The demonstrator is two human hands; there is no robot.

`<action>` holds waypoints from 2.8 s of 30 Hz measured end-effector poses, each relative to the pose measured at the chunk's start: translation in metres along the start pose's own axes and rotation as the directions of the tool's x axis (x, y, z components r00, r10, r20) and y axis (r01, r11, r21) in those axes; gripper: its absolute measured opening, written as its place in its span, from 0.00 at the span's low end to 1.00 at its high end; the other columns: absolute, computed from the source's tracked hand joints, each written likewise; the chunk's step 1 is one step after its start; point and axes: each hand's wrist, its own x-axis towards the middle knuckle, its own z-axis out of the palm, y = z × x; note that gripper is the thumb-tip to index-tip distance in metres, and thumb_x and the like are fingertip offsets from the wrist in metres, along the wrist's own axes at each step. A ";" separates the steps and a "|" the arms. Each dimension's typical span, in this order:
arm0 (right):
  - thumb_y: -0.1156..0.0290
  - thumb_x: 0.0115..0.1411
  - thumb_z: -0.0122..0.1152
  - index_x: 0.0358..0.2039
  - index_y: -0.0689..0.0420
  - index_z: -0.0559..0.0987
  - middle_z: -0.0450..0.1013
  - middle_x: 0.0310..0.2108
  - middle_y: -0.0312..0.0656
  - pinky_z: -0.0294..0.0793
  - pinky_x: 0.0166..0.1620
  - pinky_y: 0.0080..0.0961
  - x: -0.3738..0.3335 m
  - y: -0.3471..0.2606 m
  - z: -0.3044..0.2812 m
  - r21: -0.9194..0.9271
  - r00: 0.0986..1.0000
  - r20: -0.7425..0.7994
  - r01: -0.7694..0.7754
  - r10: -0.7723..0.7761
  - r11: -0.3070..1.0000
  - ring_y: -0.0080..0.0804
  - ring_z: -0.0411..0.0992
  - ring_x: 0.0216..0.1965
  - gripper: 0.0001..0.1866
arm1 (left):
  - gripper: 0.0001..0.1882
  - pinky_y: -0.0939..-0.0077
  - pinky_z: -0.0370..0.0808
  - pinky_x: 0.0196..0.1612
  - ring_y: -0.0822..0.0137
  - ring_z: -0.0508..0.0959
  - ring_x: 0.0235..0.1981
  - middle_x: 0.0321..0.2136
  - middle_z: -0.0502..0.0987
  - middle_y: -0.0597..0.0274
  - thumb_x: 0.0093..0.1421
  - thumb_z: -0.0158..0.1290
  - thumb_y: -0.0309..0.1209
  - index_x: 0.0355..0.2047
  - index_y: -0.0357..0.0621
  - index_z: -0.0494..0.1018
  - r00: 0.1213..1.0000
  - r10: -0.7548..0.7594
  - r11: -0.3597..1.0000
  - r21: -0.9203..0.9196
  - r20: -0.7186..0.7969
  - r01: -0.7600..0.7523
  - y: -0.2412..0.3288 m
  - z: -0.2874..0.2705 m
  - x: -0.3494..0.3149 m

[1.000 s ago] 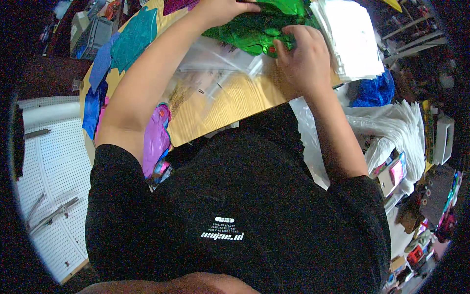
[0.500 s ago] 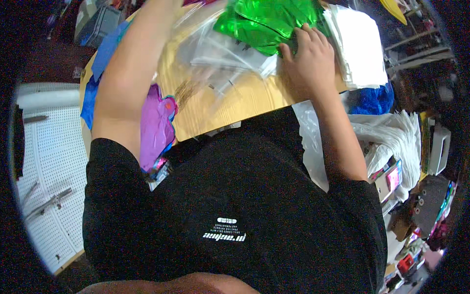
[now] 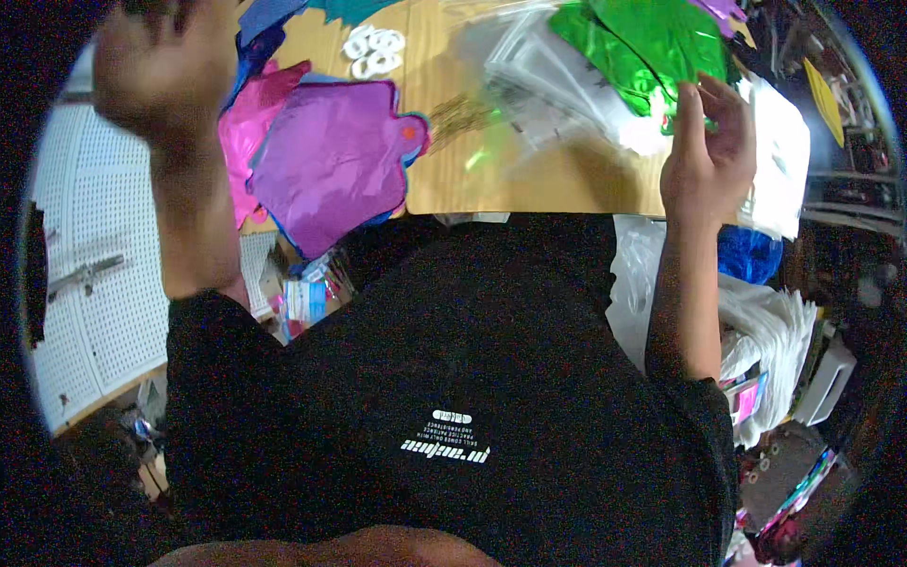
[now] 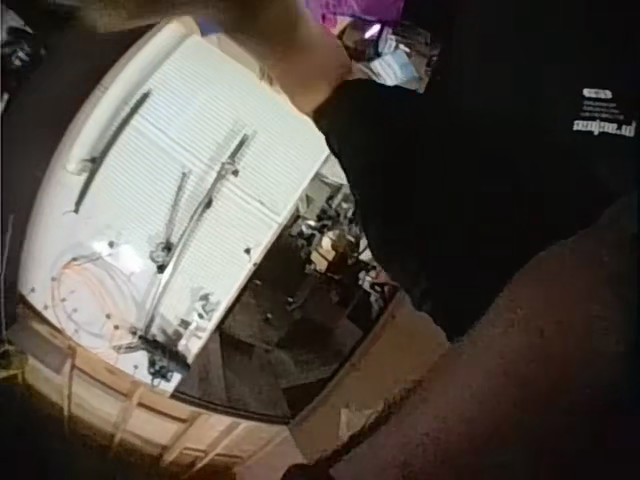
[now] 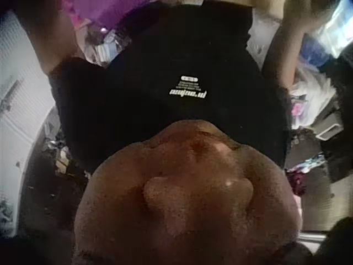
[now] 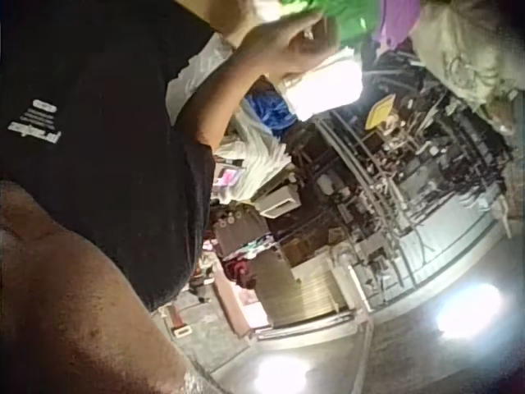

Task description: Folding and inserting colorful foil decorations into retail packaging.

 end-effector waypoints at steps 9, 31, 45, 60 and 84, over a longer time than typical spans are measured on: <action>0.69 0.64 0.69 0.65 0.63 0.65 0.80 0.41 0.48 0.80 0.44 0.23 -0.039 -0.100 0.103 0.233 0.692 0.691 -0.489 0.210 0.841 0.29 0.80 0.40 0.33 | 0.05 0.70 0.83 0.34 0.63 0.86 0.37 0.40 0.84 0.61 0.54 0.63 0.27 0.32 0.45 0.81 0.868 -0.037 0.985 0.163 0.495 -0.051 0.079 -0.033 -0.127; 0.79 0.58 0.71 0.63 0.57 0.70 0.78 0.44 0.44 0.77 0.41 0.23 -0.059 -0.098 0.176 0.069 0.479 0.872 0.071 -0.095 0.995 0.26 0.77 0.41 0.33 | 0.09 0.65 0.76 0.40 0.61 0.80 0.36 0.35 0.79 0.64 0.52 0.61 0.26 0.35 0.43 0.82 0.751 -0.461 0.868 0.418 0.473 0.270 0.111 -0.084 -0.197; 0.71 0.51 0.72 0.51 0.60 0.75 0.80 0.34 0.57 0.78 0.41 0.49 -0.043 -0.079 0.225 -0.192 0.565 0.810 0.508 -0.156 0.840 0.60 0.79 0.38 0.26 | 0.19 0.63 0.76 0.45 0.59 0.79 0.43 0.39 0.78 0.62 0.51 0.69 0.38 0.40 0.43 0.82 0.590 -0.592 0.805 0.434 0.550 0.403 0.121 -0.071 -0.201; 0.71 0.52 0.78 0.45 0.66 0.77 0.78 0.30 0.51 0.77 0.37 0.31 -0.050 -0.133 0.157 -0.204 0.739 0.649 -0.056 0.178 0.977 0.41 0.77 0.30 0.24 | 0.16 0.62 0.76 0.52 0.56 0.77 0.49 0.47 0.77 0.60 0.52 0.64 0.24 0.44 0.41 0.82 0.421 -0.651 0.747 0.432 0.632 0.505 0.103 -0.076 -0.192; 0.77 0.60 0.71 0.54 0.67 0.66 0.82 0.43 0.51 0.78 0.44 0.24 -0.069 -0.064 0.133 -0.112 0.682 0.717 -0.091 0.143 0.990 0.27 0.79 0.41 0.27 | 0.22 0.60 0.77 0.49 0.56 0.79 0.46 0.45 0.79 0.62 0.47 0.62 0.23 0.46 0.43 0.81 0.706 -0.469 0.878 0.193 0.530 0.439 0.130 -0.050 -0.209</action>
